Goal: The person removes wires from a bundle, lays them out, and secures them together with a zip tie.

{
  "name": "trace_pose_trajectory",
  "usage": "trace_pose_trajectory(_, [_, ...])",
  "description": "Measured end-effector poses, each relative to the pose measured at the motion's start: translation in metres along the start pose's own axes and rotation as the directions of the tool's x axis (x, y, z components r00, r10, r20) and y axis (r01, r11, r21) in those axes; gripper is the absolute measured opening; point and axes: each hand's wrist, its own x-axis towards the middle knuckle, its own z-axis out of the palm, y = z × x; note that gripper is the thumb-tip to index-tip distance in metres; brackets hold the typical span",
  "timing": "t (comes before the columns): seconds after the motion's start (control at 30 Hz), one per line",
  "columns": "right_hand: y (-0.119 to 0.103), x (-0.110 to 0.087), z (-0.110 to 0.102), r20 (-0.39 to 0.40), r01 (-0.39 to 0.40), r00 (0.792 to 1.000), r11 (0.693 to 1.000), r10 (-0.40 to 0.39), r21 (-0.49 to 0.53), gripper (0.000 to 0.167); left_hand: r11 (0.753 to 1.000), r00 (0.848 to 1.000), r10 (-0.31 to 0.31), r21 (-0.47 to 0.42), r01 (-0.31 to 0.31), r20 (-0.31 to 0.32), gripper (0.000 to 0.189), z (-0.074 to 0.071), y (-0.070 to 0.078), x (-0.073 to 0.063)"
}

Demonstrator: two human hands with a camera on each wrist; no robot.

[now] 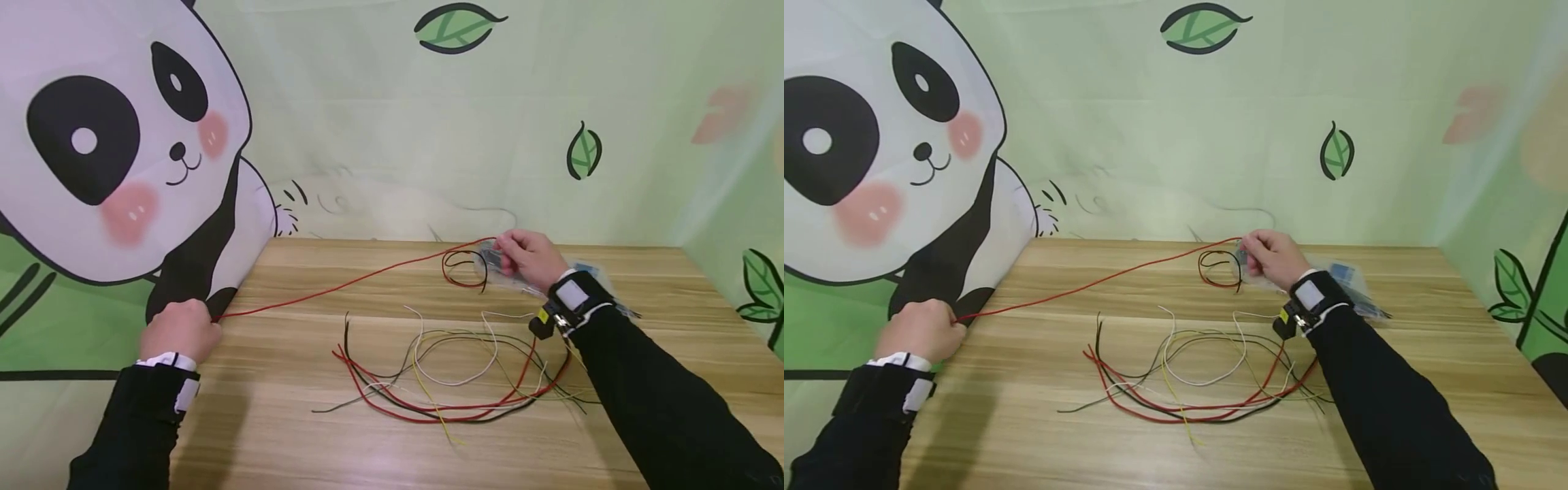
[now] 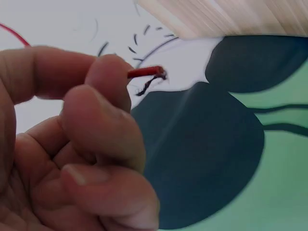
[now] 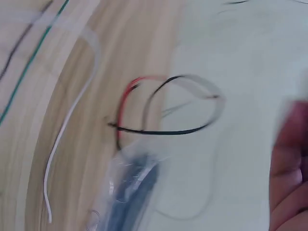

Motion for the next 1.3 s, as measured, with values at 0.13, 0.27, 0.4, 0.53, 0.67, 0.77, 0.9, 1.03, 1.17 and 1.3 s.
trace_pose_trajectory(0.13, [-0.002, -0.039, -0.040, 0.013, 0.038, 0.999, 0.996, -0.037, -0.086, 0.029, 0.989, 0.987, 0.144, -0.001, -0.145, -0.068, 0.015, 0.010, 0.013, -0.002])
trace_pose_trajectory(0.27, [0.016, -0.078, -0.073, 0.065, 0.152, 0.988, 0.959, -0.140, -0.241, 0.022, 0.954, 0.950, 0.301, 0.025, -0.300, -0.087, 0.006, 0.018, 0.028, -0.004])
trace_pose_trajectory(0.4, [0.045, -0.106, -0.086, 0.141, 0.198, 0.978, 0.899, -0.154, -0.391, 0.019, 0.895, 0.895, 0.444, 0.061, -0.441, -0.047, 0.003, 0.037, 0.042, -0.002])
trace_pose_trajectory(0.53, [0.072, -0.123, -0.085, 0.222, 0.150, 0.974, 0.835, -0.034, -0.530, 0.012, 0.856, 0.860, 0.509, 0.081, -0.511, 0.045, 0.005, 0.068, 0.055, 0.003])
trace_pose_trajectory(0.67, [0.092, -0.131, -0.080, 0.266, 0.161, 0.964, 0.794, 0.002, -0.587, 0.009, 0.852, 0.855, 0.510, 0.082, -0.517, 0.094, 0.004, 0.096, 0.063, 0.007])
trace_pose_trajectory(0.77, [0.099, -0.137, -0.079, 0.264, 0.184, 0.964, 0.774, -0.023, -0.605, 0.009, 0.852, 0.857, 0.510, 0.088, -0.515, 0.081, 0.006, 0.111, 0.067, 0.007])
trace_pose_trajectory(0.9, [0.103, -0.142, -0.078, 0.247, 0.195, 0.968, 0.761, -0.047, -0.619, 0.007, 0.848, 0.852, 0.521, 0.091, -0.523, 0.039, 0.007, 0.122, 0.071, 0.006])
trace_pose_trajectory(1.03, [0.106, -0.147, -0.078, 0.239, 0.215, 0.968, 0.752, -0.079, -0.623, 0.005, 0.841, 0.845, 0.535, 0.092, -0.534, 0.018, 0.005, 0.125, 0.076, 0.006])
trace_pose_trajectory(1.17, [0.109, -0.152, -0.078, 0.230, 0.235, 0.967, 0.739, -0.111, -0.631, 0.002, 0.837, 0.842, 0.537, 0.092, -0.539, 0.045, 0.004, 0.126, 0.082, 0.007])
trace_pose_trajectory(1.3, [0.108, -0.155, -0.076, 0.214, 0.214, 0.972, 0.740, -0.098, -0.637, 0.004, 0.829, 0.833, 0.550, 0.077, -0.553, 0.063, 0.005, 0.127, 0.087, 0.008])
